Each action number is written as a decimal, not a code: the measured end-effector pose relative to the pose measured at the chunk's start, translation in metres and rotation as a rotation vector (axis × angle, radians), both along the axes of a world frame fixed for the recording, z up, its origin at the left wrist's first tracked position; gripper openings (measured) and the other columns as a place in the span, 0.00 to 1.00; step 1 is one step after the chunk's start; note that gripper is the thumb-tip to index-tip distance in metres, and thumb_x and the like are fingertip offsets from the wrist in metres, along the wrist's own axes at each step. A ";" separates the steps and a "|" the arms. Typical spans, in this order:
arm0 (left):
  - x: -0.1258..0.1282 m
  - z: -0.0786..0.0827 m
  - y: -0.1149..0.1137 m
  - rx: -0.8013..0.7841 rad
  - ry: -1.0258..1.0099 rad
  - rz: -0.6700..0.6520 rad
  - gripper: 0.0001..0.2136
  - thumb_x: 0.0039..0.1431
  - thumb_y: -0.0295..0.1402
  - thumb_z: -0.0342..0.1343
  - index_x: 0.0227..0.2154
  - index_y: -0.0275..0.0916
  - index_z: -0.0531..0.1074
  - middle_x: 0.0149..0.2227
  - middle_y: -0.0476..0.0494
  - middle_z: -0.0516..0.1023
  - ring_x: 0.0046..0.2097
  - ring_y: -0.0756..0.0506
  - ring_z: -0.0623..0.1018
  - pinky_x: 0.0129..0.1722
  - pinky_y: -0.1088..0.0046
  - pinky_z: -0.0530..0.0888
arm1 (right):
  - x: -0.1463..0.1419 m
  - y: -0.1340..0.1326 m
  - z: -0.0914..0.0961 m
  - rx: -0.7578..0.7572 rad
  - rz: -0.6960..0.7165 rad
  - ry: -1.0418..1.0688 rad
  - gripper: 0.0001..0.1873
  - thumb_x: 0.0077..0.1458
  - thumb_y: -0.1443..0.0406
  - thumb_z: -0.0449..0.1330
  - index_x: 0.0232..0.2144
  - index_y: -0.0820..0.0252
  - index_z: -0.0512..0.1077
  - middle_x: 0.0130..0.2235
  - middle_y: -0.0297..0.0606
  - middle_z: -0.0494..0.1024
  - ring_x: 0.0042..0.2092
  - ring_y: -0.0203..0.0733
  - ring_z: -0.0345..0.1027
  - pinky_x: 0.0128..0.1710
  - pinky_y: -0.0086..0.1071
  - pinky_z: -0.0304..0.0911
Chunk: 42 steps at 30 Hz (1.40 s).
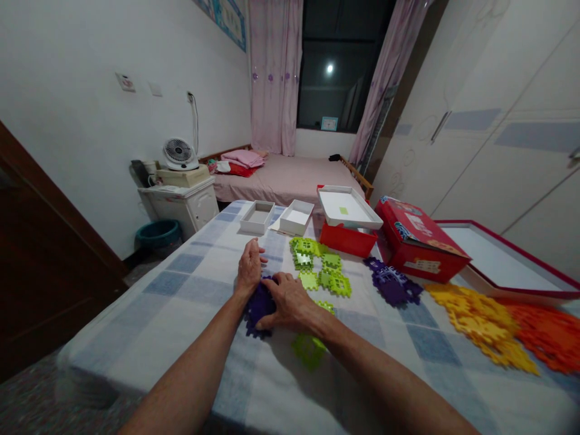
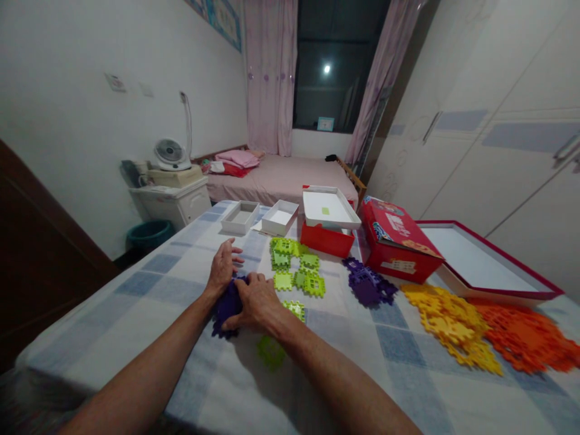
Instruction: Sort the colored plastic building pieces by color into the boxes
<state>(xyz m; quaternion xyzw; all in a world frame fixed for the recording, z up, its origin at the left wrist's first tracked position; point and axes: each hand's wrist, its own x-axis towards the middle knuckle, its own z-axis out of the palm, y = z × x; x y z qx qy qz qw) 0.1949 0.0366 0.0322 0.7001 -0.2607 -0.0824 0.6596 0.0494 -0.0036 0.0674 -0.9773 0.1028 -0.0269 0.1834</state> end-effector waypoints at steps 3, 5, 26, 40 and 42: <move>0.003 -0.001 -0.001 -0.024 0.064 0.006 0.30 0.59 0.56 0.36 0.49 0.35 0.64 0.36 0.41 0.72 0.27 0.51 0.74 0.19 0.78 0.68 | -0.001 -0.003 0.002 0.048 -0.084 -0.015 0.43 0.37 0.53 0.70 0.54 0.59 0.64 0.48 0.45 0.65 0.49 0.51 0.59 0.48 0.43 0.58; 0.004 -0.001 -0.002 -0.030 0.073 -0.001 0.31 0.58 0.57 0.36 0.49 0.34 0.64 0.36 0.41 0.72 0.27 0.50 0.74 0.19 0.78 0.68 | 0.000 -0.007 0.002 0.111 -0.121 -0.027 0.42 0.36 0.55 0.71 0.54 0.60 0.65 0.48 0.44 0.64 0.48 0.49 0.59 0.48 0.40 0.59; 0.006 0.000 0.003 0.005 0.073 -0.026 0.31 0.56 0.59 0.37 0.45 0.35 0.67 0.38 0.41 0.72 0.29 0.49 0.74 0.23 0.73 0.72 | 0.005 0.002 -0.001 0.389 -0.095 -0.326 0.28 0.42 0.69 0.63 0.47 0.58 0.61 0.48 0.40 0.66 0.51 0.45 0.61 0.50 0.39 0.61; 0.004 -0.003 0.001 -0.009 0.060 -0.014 0.34 0.56 0.59 0.37 0.45 0.33 0.68 0.38 0.39 0.73 0.28 0.50 0.74 0.18 0.78 0.66 | -0.093 -0.113 0.026 0.565 -0.701 -0.740 0.24 0.37 0.61 0.61 0.40 0.58 0.64 0.36 0.34 0.70 0.37 0.40 0.65 0.41 0.34 0.62; 0.004 -0.003 0.000 -0.005 0.053 -0.010 0.35 0.55 0.60 0.37 0.45 0.32 0.68 0.37 0.39 0.73 0.28 0.50 0.74 0.18 0.78 0.66 | -0.124 -0.146 0.029 0.430 -0.926 -0.733 0.25 0.35 0.60 0.62 0.40 0.60 0.65 0.36 0.37 0.70 0.38 0.42 0.65 0.41 0.36 0.62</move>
